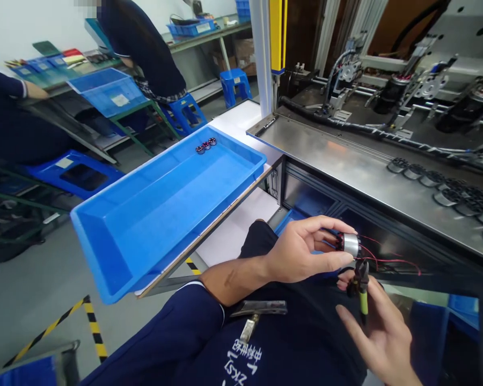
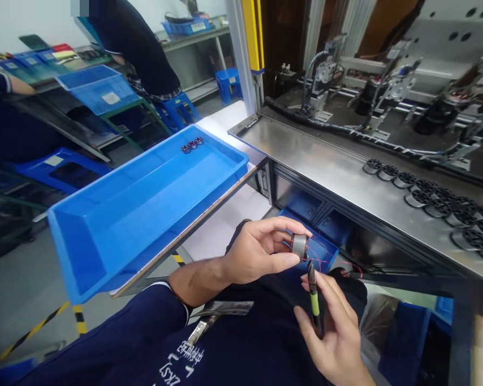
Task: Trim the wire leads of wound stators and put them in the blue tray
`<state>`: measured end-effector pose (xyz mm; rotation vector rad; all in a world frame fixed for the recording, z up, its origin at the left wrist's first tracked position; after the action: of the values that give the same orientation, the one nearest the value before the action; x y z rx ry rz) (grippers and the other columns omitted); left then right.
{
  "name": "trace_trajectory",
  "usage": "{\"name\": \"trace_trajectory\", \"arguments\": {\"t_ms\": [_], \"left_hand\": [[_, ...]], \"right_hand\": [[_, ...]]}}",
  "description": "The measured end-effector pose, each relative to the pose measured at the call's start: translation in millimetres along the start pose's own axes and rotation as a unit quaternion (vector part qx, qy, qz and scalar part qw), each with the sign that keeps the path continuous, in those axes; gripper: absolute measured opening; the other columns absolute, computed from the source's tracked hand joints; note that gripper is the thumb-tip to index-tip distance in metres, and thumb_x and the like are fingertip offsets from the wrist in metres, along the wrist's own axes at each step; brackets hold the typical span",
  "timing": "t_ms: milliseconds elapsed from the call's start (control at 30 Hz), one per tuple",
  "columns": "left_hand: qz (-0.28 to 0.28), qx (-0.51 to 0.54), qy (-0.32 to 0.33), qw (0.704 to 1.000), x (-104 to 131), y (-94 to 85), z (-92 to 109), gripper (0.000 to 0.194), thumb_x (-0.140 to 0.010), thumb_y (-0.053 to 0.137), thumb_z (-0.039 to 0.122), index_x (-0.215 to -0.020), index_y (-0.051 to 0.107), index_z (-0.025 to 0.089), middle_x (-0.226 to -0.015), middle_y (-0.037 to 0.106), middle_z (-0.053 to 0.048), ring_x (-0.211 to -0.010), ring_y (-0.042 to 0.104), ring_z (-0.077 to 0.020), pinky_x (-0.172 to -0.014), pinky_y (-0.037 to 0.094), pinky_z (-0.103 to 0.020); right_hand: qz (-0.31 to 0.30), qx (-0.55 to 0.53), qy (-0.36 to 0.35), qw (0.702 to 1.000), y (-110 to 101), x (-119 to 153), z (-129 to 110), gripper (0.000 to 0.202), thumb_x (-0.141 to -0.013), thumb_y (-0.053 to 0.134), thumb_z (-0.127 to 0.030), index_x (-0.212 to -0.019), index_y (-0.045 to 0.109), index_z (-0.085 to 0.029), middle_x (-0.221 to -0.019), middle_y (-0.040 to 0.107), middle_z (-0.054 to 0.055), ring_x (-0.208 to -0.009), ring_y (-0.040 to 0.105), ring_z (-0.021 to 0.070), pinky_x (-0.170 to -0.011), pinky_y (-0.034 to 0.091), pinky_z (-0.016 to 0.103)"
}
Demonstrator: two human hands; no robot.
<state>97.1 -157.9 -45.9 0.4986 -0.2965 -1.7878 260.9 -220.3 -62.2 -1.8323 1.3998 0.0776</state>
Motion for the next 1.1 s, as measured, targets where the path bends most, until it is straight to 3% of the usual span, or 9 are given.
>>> {"name": "trace_trajectory", "arguments": {"t_ms": [267, 733, 933, 1100], "left_hand": [[0.003, -0.006, -0.003, 1.000, 0, -1.5, -1, 0.032, -0.078, 0.081, 0.020, -0.108, 0.072, 0.015, -0.106, 0.072, -0.009, -0.089, 0.071, -0.0122, -0.085, 0.059, -0.024], [-0.015, -0.023, 0.023, 0.999, 1, 0.0, 2, 0.032, -0.078, 0.082, 0.023, -0.107, 0.071, 0.016, -0.109, 0.070, -0.010, -0.090, 0.070, -0.0130, -0.081, 0.059, -0.024], [-0.003, -0.077, 0.085, 0.993, 5, 1.0, 13, 0.019, -0.089, 0.073, 0.030, -0.101, 0.072, 0.015, -0.114, 0.071, -0.012, -0.102, 0.070, -0.0173, -0.086, 0.060, -0.027], [-0.009, -0.110, 0.104, 0.988, 7, 4.3, 17, 0.018, -0.088, 0.073, 0.027, -0.101, 0.072, 0.015, -0.116, 0.071, -0.012, -0.103, 0.072, -0.0173, -0.082, 0.063, -0.024]], "right_hand": [[0.010, -0.006, 0.000, 1.000, 0, 0, 2, 0.067, -0.088, 0.072, -0.015, -0.150, 0.053, -0.029, -0.114, 0.072, 0.007, -0.093, 0.075, 0.0244, -0.078, 0.067, 0.034], [0.018, 0.013, 0.008, 1.000, -6, 13, 15, 0.066, -0.088, 0.069, -0.013, -0.150, 0.054, -0.031, -0.112, 0.075, 0.006, -0.085, 0.076, 0.0225, -0.079, 0.066, 0.032], [0.010, -0.001, -0.013, 1.000, -4, 8, 8, 0.072, -0.087, 0.067, -0.011, -0.153, 0.051, -0.032, -0.124, 0.069, 0.010, -0.104, 0.073, 0.0271, -0.088, 0.064, 0.040], [0.012, 0.004, -0.022, 1.000, -6, 4, 2, 0.073, -0.086, 0.067, -0.010, -0.154, 0.050, -0.031, -0.126, 0.068, 0.010, -0.106, 0.072, 0.0267, -0.089, 0.064, 0.040]]}}
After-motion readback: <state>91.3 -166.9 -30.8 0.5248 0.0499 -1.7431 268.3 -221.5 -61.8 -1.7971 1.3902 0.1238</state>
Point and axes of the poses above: each hand's wrist, its own x-axis away from the middle knuckle, its own y-axis out of the palm, z = x × y, the point moved 8 cm from there along -x, towards the middle knuckle
